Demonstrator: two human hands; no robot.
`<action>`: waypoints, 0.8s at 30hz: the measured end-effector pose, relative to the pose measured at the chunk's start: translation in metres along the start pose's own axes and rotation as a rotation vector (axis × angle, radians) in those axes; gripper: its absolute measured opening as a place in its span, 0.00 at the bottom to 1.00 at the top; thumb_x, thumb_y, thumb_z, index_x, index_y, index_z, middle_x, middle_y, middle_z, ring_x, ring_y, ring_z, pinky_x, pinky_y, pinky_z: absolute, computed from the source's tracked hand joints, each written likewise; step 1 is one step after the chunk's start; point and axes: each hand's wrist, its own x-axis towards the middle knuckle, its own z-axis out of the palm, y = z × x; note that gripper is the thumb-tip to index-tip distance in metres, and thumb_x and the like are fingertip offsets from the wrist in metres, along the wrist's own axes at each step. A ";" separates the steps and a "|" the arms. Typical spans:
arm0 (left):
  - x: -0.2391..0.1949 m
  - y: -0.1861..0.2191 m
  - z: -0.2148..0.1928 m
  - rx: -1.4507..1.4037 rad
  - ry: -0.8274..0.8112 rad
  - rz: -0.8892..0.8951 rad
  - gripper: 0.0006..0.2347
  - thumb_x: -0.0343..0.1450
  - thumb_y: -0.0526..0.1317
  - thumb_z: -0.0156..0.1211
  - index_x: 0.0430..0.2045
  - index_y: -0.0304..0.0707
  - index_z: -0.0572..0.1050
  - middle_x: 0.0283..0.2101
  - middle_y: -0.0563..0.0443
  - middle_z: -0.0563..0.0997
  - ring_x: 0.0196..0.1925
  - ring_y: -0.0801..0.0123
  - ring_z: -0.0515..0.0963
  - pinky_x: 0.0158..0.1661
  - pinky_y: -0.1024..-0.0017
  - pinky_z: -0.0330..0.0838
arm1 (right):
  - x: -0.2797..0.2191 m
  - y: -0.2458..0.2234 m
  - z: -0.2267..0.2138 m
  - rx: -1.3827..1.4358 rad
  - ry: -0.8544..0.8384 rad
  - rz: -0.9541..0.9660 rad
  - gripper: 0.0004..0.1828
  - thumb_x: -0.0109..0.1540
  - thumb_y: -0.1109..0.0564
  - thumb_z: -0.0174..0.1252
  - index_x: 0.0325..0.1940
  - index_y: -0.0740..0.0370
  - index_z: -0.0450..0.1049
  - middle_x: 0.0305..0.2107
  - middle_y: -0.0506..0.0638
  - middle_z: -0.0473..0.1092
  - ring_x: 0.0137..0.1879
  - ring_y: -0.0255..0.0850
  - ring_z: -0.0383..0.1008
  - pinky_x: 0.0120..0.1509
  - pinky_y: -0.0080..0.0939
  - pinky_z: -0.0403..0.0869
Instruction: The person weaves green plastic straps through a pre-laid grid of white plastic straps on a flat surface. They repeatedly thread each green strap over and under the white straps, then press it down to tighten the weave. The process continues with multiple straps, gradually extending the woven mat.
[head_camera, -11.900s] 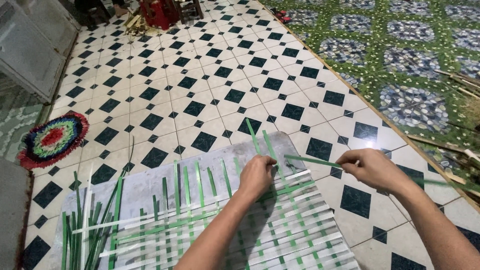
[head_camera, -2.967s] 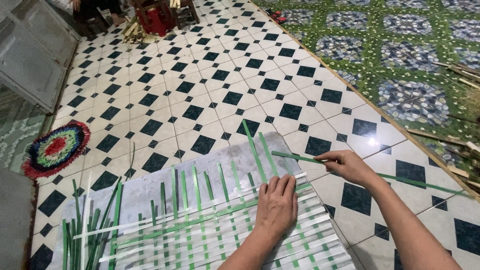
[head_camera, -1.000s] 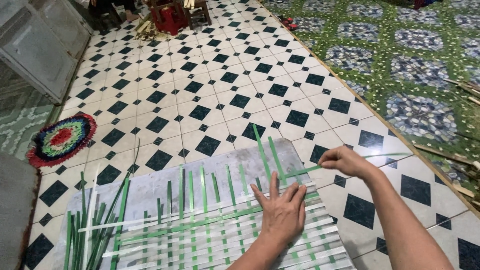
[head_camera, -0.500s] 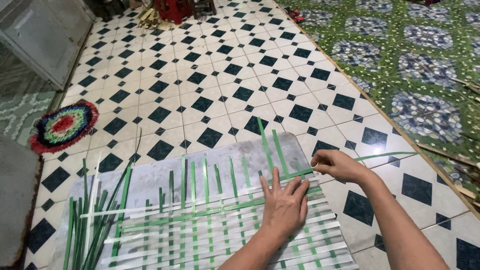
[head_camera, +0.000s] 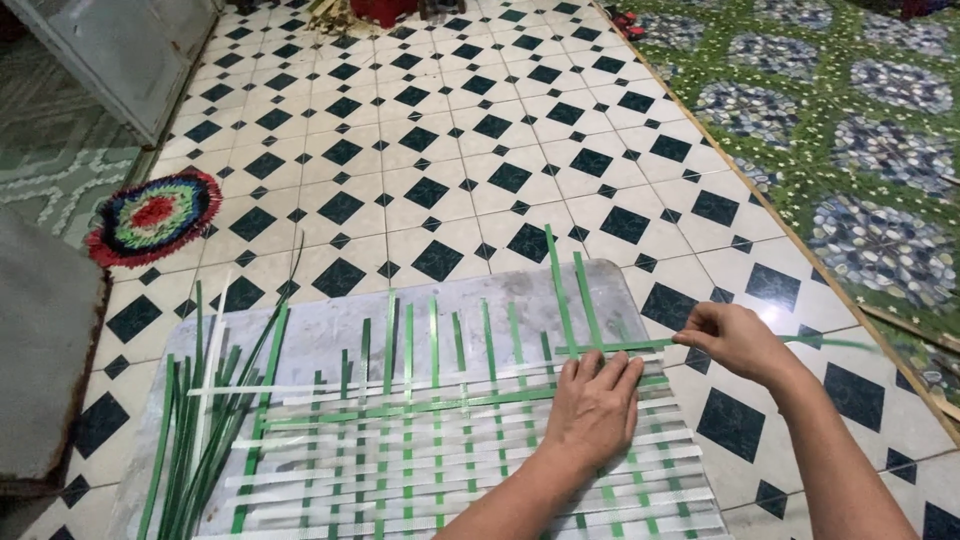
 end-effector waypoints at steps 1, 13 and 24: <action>0.000 0.000 -0.001 0.005 -0.007 -0.002 0.19 0.69 0.40 0.52 0.54 0.33 0.72 0.53 0.43 0.75 0.49 0.50 0.67 0.45 0.55 0.60 | -0.001 -0.001 0.001 -0.006 0.029 0.016 0.13 0.59 0.52 0.65 0.24 0.59 0.73 0.19 0.48 0.69 0.27 0.38 0.64 0.33 0.39 0.61; 0.002 0.002 -0.008 -0.029 -0.135 -0.083 0.21 0.68 0.43 0.51 0.57 0.38 0.69 0.57 0.44 0.73 0.58 0.38 0.63 0.53 0.47 0.54 | -0.007 0.041 0.013 0.322 0.061 0.121 0.09 0.62 0.58 0.61 0.30 0.67 0.76 0.23 0.55 0.72 0.32 0.43 0.67 0.37 0.41 0.63; 0.003 0.002 -0.007 -0.027 -0.048 -0.032 0.19 0.68 0.40 0.52 0.54 0.36 0.71 0.53 0.44 0.74 0.54 0.42 0.65 0.49 0.48 0.58 | 0.042 0.052 0.013 0.182 0.032 -0.050 0.08 0.60 0.55 0.62 0.29 0.62 0.75 0.22 0.51 0.73 0.31 0.40 0.70 0.36 0.40 0.67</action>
